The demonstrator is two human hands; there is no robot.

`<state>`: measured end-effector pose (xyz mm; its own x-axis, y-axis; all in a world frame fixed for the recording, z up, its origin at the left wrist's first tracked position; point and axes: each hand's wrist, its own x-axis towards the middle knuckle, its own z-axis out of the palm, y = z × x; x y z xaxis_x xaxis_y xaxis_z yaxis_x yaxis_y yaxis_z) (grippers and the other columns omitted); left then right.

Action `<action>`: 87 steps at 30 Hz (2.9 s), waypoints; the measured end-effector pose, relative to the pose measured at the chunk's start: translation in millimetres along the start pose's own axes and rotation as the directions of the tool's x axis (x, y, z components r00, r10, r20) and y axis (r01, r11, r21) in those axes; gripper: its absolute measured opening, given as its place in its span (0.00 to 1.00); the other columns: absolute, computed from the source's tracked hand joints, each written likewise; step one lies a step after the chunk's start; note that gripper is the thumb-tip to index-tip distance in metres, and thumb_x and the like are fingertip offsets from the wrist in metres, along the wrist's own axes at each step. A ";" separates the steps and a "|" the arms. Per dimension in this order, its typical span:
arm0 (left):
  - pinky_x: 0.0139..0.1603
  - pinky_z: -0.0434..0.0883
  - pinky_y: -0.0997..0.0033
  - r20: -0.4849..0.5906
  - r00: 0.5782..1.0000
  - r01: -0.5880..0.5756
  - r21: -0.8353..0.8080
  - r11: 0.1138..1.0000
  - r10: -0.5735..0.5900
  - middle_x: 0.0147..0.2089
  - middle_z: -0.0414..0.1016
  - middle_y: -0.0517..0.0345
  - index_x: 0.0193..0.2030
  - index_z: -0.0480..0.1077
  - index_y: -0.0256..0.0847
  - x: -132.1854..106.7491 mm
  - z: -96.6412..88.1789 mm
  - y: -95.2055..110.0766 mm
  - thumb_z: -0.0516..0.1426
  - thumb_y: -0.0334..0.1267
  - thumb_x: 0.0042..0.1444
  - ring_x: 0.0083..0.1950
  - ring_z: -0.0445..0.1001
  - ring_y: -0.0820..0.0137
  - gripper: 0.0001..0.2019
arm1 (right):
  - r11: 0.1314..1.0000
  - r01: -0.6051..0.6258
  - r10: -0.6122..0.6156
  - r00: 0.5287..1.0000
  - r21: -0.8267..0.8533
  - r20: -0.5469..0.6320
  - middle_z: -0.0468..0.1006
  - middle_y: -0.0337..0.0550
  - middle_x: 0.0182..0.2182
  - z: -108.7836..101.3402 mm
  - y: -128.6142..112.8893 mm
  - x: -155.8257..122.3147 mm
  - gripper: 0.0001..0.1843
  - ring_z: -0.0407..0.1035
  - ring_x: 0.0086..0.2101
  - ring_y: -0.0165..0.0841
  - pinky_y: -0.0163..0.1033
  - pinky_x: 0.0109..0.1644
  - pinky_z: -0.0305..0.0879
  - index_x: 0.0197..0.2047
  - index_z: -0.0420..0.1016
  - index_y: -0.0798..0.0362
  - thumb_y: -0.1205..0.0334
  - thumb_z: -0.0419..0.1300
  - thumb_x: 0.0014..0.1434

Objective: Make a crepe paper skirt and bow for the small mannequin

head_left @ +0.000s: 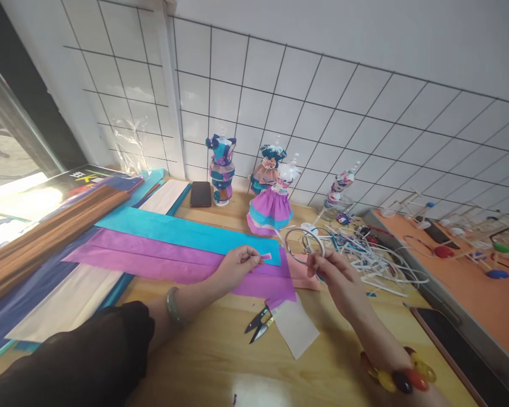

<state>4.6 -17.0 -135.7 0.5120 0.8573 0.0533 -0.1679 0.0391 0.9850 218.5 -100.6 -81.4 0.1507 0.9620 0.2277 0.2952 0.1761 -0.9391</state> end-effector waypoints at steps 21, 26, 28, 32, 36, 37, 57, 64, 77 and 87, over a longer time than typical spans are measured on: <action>0.43 0.67 0.69 -0.130 0.970 -0.201 0.037 0.979 0.204 0.39 0.73 0.53 0.37 0.61 0.38 -4.0 -2.4 28.1 0.52 0.43 0.57 0.42 0.73 0.70 0.10 | 0.891 -0.275 0.250 0.961 0.360 0.115 0.67 0.34 0.18 -1.1 12.1 -15.5 0.11 0.49 0.14 0.20 0.32 0.20 0.47 0.31 0.69 0.51 0.53 0.58 0.55; 0.29 0.68 0.73 0.152 0.988 0.035 -0.071 0.997 -0.023 0.34 0.74 0.53 0.36 0.57 0.38 -12.5 9.5 23.9 0.53 0.47 0.55 0.28 0.74 0.72 0.14 | 0.953 -0.202 0.194 0.979 0.227 0.054 0.69 0.37 0.23 -2.4 17.6 -13.5 0.12 0.55 0.18 0.23 0.33 0.22 0.50 0.30 0.72 0.51 0.51 0.59 0.55; 0.20 0.62 0.78 0.193 0.977 0.090 -0.004 0.996 -0.088 0.34 0.74 0.55 0.38 0.57 0.39 -16.1 12.4 24.0 0.52 0.48 0.56 0.19 0.69 0.77 0.14 | 0.973 -0.164 0.170 0.985 0.160 -0.024 0.69 0.38 0.23 -1.1 16.1 -11.4 0.12 0.57 0.20 0.25 0.33 0.23 0.52 0.29 0.72 0.51 0.51 0.60 0.54; 0.19 0.55 0.80 0.094 0.994 0.033 0.149 0.988 -0.048 0.25 0.68 0.63 0.37 0.58 0.40 -19.7 13.6 24.8 0.51 0.47 0.57 0.19 0.60 0.80 0.12 | 0.985 -0.160 0.169 0.972 0.067 -0.163 0.68 0.38 0.22 1.9 12.1 -8.6 0.14 0.59 0.22 0.27 0.33 0.23 0.56 0.26 0.71 0.51 0.49 0.61 0.52; 0.22 0.54 0.78 0.054 0.998 -0.052 0.301 0.952 0.037 0.20 0.58 0.68 0.38 0.60 0.41 -23.6 13.9 24.4 0.48 0.46 0.59 0.21 0.54 0.78 0.10 | 0.971 -0.214 0.232 0.952 0.110 -0.201 0.69 0.38 0.22 -2.4 23.4 -8.5 0.14 0.60 0.21 0.26 0.32 0.21 0.56 0.30 0.71 0.51 0.49 0.59 0.54; 0.23 0.54 0.77 0.055 0.997 -0.072 0.363 0.929 0.055 0.21 0.58 0.67 0.39 0.60 0.42 -25.1 14.2 24.6 0.47 0.46 0.59 0.21 0.54 0.77 0.10 | 0.967 -0.228 0.247 0.949 0.110 -0.199 0.69 0.37 0.21 -4.8 28.7 -8.3 0.14 0.60 0.20 0.27 0.33 0.21 0.56 0.30 0.71 0.51 0.48 0.58 0.54; 0.35 0.60 0.72 0.201 0.971 -0.234 0.663 0.711 0.132 0.37 0.73 0.56 0.42 0.66 0.43 -35.4 18.9 18.6 0.45 0.43 0.61 0.36 0.70 0.68 0.12 | 0.589 0.563 -0.427 0.826 -0.580 0.368 0.74 0.49 0.39 20.9 25.4 -20.3 0.10 0.67 0.41 0.39 0.46 0.44 0.65 0.44 0.70 0.50 0.60 0.57 0.58; 0.36 0.62 0.73 0.211 0.968 -0.243 0.645 0.725 0.136 0.38 0.72 0.57 0.41 0.64 0.42 -37.2 20.5 20.8 0.44 0.41 0.62 0.37 0.69 0.70 0.11 | 0.602 0.563 -0.395 0.826 -0.566 0.402 0.74 0.44 0.27 33.0 30.2 -23.2 0.06 0.64 0.33 0.35 0.43 0.37 0.63 0.34 0.71 0.52 0.64 0.53 0.61; 0.22 0.63 0.81 0.005 0.998 -0.065 0.214 0.975 0.066 0.36 0.70 0.58 0.39 0.59 0.40 -26.4 20.2 12.6 0.49 0.47 0.59 0.25 0.67 0.80 0.11 | 0.447 0.647 -0.511 0.752 -0.618 0.416 0.77 0.47 0.33 36.4 20.0 -29.7 0.10 0.65 0.34 0.36 0.42 0.37 0.60 0.42 0.73 0.53 0.70 0.53 0.60; 0.11 0.57 0.83 0.019 0.998 0.064 0.063 0.996 -0.065 0.33 0.68 0.62 0.38 0.57 0.41 -24.5 22.1 13.7 0.50 0.46 0.57 0.17 0.65 0.82 0.11 | 0.573 0.591 -0.548 0.791 -0.568 0.271 0.79 0.46 0.33 40.9 18.5 -32.4 0.08 0.69 0.33 0.34 0.41 0.37 0.64 0.41 0.74 0.53 0.70 0.56 0.58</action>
<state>8.4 -48.8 -119.9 0.5374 0.8433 -0.0080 -0.0817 0.0615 0.9948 180.5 -119.9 -116.6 -0.2982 0.7216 0.6248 0.7942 0.5507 -0.2569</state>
